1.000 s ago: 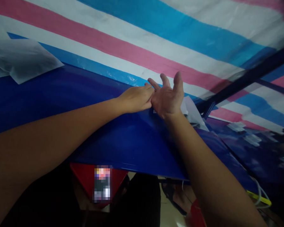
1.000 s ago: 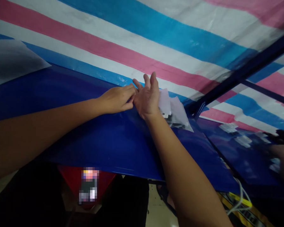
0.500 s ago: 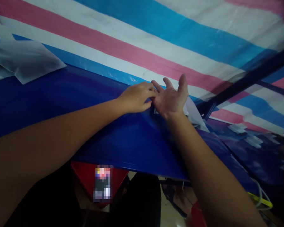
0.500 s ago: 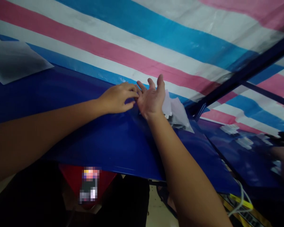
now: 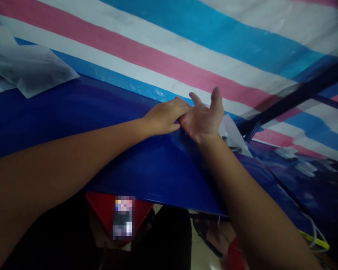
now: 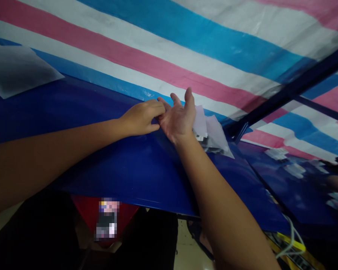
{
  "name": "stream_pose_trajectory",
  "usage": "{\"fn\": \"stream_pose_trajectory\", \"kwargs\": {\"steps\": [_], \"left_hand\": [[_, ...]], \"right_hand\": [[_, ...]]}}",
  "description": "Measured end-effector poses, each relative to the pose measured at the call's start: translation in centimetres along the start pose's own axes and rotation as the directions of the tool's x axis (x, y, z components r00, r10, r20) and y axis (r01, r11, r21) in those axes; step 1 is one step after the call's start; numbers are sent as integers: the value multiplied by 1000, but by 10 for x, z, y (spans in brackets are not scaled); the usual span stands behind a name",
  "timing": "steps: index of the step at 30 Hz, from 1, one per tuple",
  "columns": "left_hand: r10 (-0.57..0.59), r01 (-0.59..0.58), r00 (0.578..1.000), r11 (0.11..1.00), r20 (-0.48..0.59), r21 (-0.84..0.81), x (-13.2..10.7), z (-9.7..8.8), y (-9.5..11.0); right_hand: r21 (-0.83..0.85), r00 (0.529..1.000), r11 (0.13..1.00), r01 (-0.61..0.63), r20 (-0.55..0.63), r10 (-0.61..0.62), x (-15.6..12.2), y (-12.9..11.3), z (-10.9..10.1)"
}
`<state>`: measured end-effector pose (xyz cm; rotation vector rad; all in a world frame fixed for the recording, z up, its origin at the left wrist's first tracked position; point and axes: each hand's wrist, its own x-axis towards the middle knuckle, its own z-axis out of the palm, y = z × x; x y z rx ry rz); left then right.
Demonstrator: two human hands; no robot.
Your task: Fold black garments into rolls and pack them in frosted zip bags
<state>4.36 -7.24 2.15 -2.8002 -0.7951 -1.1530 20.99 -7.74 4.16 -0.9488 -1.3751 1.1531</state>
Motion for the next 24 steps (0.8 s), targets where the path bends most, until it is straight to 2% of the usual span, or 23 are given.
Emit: {"fn": "stream_pose_trajectory", "kwargs": {"steps": [7, 10, 13, 18, 24], "left_hand": [[51, -48, 998, 995, -30, 83, 0, -1, 3], [31, -32, 999, 993, 9, 111, 0, -2, 4], [26, -32, 999, 990, 43, 138, 0, -2, 6], [84, -80, 996, 989, -26, 126, -1, -1, 5], [81, -79, 997, 989, -5, 126, -2, -2, 3]], "right_hand": [[-80, 998, 995, 59, 0, -59, 9, 1, -15], [-57, 999, 998, 30, 24, -29, 7, 1, -10], [-5, 1000, 1000, -10, -6, 10, -2, -4, -2], [40, 999, 998, -38, -26, 39, -11, -14, 6], [102, 996, 992, -71, -41, 75, -12, -15, 7]]}}
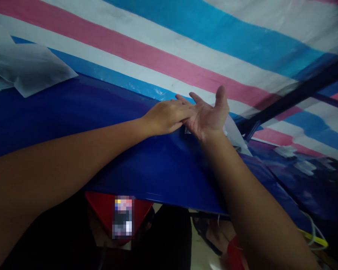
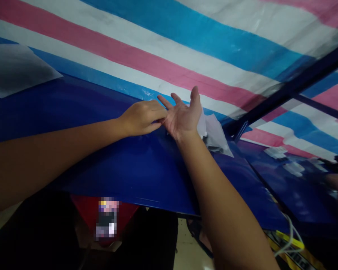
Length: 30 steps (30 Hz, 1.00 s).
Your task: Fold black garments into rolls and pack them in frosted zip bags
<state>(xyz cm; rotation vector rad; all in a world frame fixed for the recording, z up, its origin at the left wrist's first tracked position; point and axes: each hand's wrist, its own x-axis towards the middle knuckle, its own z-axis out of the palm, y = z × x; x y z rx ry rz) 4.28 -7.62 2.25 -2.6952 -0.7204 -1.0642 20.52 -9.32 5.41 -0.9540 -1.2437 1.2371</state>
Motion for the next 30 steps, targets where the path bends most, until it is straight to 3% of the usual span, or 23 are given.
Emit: {"fn": "stream_pose_trajectory", "kwargs": {"steps": [8, 18, 23, 30], "left_hand": [[42, -41, 999, 999, -20, 28, 0, 1, -2], [-48, 50, 998, 996, 28, -74, 0, 3, 0], [-27, 24, 999, 997, -38, -76, 0, 4, -2], [-31, 30, 999, 996, -9, -80, 0, 1, -1]], "right_hand": [[-36, 1000, 999, 11, 4, -11, 5, 5, -8], [-41, 1000, 999, 23, 8, -22, 4, 6, -7], [-33, 999, 999, 10, 32, -9, 4, 6, -8], [-147, 997, 988, 52, -52, -60, 7, 6, -8]]}}
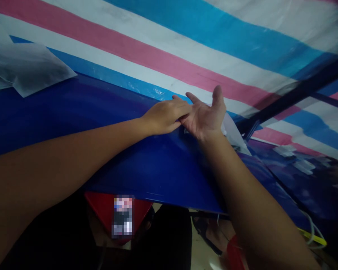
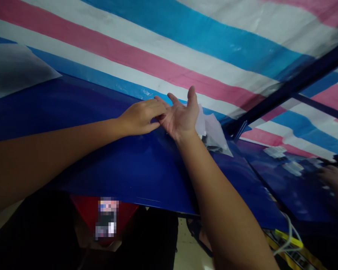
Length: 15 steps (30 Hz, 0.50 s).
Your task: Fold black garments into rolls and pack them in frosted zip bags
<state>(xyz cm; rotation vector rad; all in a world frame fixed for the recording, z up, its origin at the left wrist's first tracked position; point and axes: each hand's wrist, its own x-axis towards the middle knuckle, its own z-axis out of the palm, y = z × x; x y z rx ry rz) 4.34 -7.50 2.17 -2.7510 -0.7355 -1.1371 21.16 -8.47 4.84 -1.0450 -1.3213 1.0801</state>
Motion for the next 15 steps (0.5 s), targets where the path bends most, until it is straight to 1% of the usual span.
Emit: {"fn": "stream_pose_trajectory", "kwargs": {"steps": [2, 5, 10, 15], "left_hand": [[-7, 7, 1000, 1000, -5, -6, 0, -1, 2], [27, -27, 1000, 999, 1, -26, 1, -1, 4], [51, -47, 997, 997, 59, -58, 3, 0, 3], [89, -82, 992, 994, 94, -73, 4, 3, 3]], "right_hand": [[11, 1000, 1000, -6, 9, 6, 1, 0, 0], [77, 997, 996, -44, 66, 39, 1, 2, -1], [151, 983, 982, -113, 158, 89, 0, 5, 0], [158, 985, 981, -113, 150, 89, -6, -1, 6]]}}
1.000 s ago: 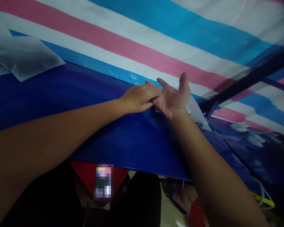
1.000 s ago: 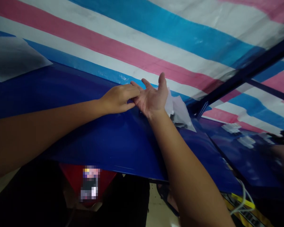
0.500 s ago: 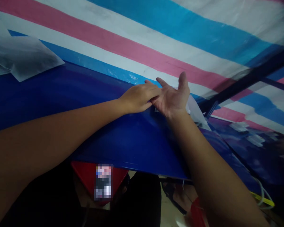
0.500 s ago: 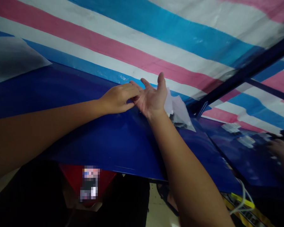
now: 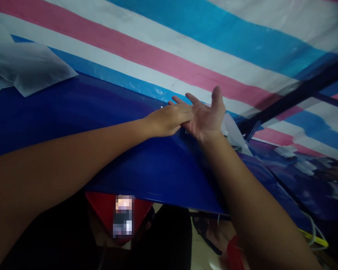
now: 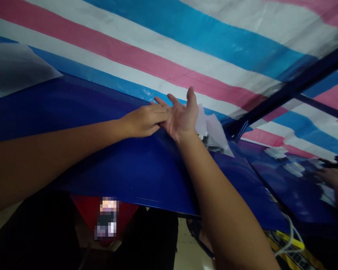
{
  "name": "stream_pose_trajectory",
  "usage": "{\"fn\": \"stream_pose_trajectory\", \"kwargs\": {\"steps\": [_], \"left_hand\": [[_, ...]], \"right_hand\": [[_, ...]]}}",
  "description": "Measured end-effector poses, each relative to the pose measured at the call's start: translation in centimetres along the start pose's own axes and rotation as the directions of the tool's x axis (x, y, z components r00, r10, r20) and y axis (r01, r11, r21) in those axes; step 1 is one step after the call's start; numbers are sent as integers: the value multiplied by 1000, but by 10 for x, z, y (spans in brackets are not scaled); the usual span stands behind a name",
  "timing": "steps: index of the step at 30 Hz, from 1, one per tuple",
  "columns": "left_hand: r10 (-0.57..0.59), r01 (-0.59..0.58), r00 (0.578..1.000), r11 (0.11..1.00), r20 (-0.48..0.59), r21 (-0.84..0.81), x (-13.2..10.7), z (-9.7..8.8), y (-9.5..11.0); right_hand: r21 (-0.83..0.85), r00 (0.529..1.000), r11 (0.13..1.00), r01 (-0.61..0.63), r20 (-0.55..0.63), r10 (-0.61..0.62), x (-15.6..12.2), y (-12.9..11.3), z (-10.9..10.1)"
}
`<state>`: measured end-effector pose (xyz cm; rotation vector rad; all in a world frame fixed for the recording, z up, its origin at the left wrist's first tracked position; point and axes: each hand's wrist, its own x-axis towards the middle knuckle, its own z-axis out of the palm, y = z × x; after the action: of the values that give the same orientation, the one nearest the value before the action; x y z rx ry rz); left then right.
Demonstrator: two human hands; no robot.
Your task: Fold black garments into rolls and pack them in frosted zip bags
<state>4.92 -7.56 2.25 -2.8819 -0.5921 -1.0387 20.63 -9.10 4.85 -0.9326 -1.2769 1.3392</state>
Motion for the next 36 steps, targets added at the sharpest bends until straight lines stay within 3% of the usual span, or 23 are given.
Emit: {"fn": "stream_pose_trajectory", "kwargs": {"steps": [11, 14, 20, 30, 36], "left_hand": [[-9, 9, 999, 1000, 31, -15, 1, 4, 7], [40, -41, 999, 999, -20, -28, 0, 8, 4], [67, -68, 995, 998, -77, -8, 2, 13, -1], [74, -74, 995, 997, -72, 6, 2, 14, 1], [96, -93, 993, 995, -68, 43, 2, 16, 0]], "right_hand": [[65, 1000, 998, 23, -10, -22, 2, 7, 1], [70, 999, 997, 18, -49, -15, -1, 2, 4], [166, 999, 986, 30, 17, -33, -1, 7, 6], [179, 997, 982, 57, 48, -67, 10, 12, -5], [79, 996, 993, 85, 4, -86, 9, 12, -2]]}}
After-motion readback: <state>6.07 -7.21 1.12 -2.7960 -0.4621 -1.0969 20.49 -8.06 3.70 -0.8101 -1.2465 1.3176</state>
